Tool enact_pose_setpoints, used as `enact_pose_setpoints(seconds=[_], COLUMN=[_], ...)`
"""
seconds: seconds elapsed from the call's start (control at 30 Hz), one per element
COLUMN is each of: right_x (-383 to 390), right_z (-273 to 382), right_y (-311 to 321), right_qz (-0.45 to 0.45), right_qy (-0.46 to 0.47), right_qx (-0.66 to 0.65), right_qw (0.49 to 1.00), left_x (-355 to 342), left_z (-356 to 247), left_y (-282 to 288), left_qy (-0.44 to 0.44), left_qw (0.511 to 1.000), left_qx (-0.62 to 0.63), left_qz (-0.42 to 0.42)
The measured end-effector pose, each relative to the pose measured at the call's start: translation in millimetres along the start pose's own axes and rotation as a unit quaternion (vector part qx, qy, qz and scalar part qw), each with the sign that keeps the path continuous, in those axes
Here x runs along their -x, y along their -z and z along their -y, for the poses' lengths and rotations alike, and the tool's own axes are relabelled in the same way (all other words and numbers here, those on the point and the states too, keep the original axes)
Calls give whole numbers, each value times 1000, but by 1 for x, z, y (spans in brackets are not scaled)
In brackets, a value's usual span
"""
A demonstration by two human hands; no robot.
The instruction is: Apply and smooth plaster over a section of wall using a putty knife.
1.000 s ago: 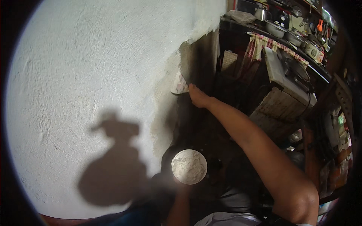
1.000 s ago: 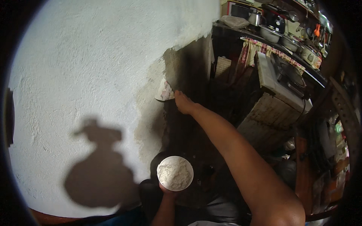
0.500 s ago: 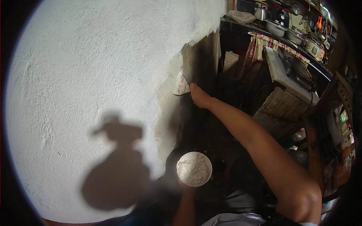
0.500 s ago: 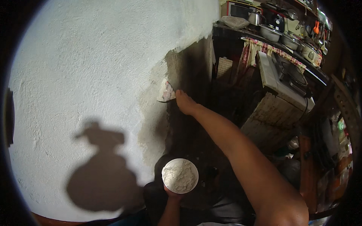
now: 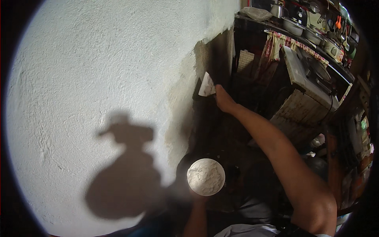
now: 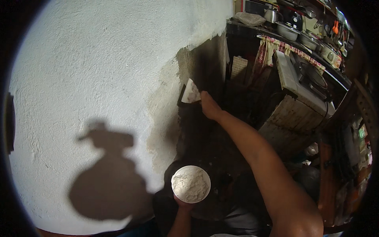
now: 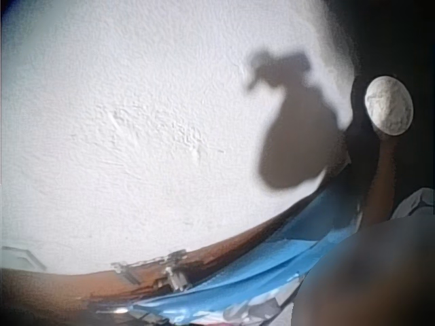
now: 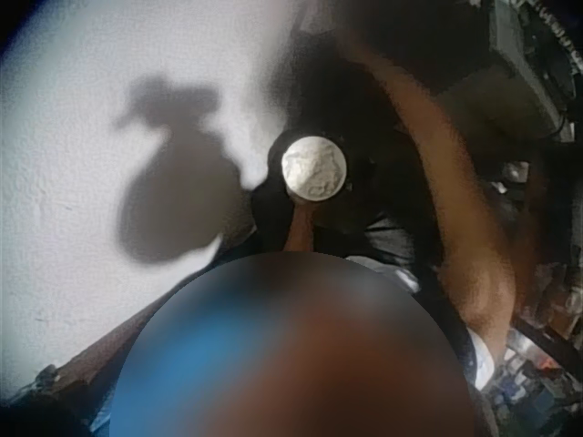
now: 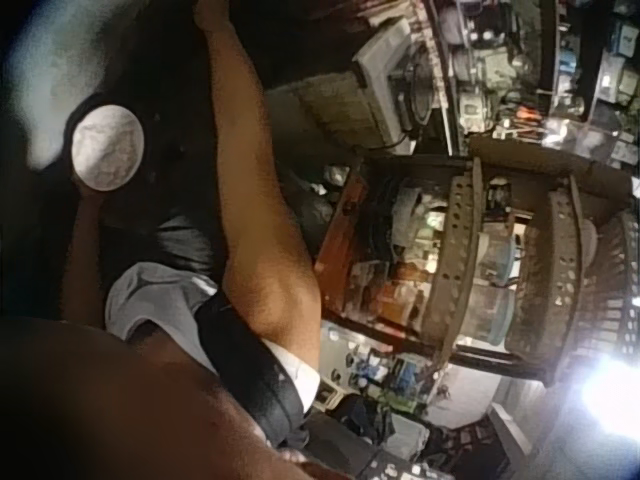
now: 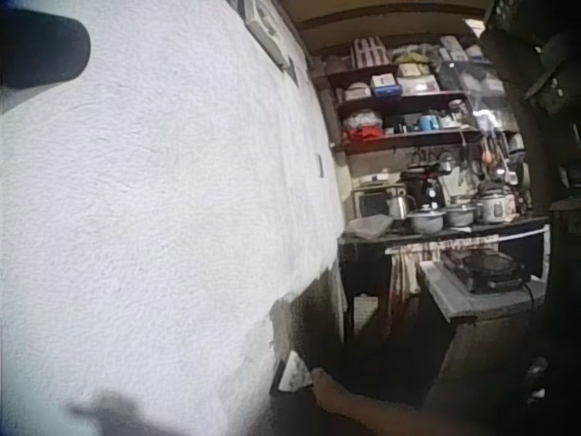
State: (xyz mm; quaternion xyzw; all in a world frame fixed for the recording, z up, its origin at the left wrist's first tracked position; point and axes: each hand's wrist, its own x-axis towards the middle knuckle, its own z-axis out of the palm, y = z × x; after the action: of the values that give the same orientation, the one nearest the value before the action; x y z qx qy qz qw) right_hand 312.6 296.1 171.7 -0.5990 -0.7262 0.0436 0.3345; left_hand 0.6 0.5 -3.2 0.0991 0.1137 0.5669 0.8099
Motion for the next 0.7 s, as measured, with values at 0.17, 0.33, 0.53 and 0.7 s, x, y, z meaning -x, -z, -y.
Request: enact_pose_setpoints(seconds=[0.17,0.33,0.53,0.7], right_x=[-34,-17,81,206], right_z=[34,19,-9,10], right_y=[-17,-1,21,25], right_qz=[90,134,98,160], right_qy=[-36,-85,-108,-261], right_qx=[63,65,21,-391], right_qw=[993,985,989,868], left_x=[2,4,-2,2], left_z=[-1,-2,-4,-1], left_y=[-6,-22,-21,-20], left_qy=[23,24,-35,-47], left_qw=[998,999,999,998], left_qx=[37,27,-14,-46], left_qz=[-41,18,30,-5])
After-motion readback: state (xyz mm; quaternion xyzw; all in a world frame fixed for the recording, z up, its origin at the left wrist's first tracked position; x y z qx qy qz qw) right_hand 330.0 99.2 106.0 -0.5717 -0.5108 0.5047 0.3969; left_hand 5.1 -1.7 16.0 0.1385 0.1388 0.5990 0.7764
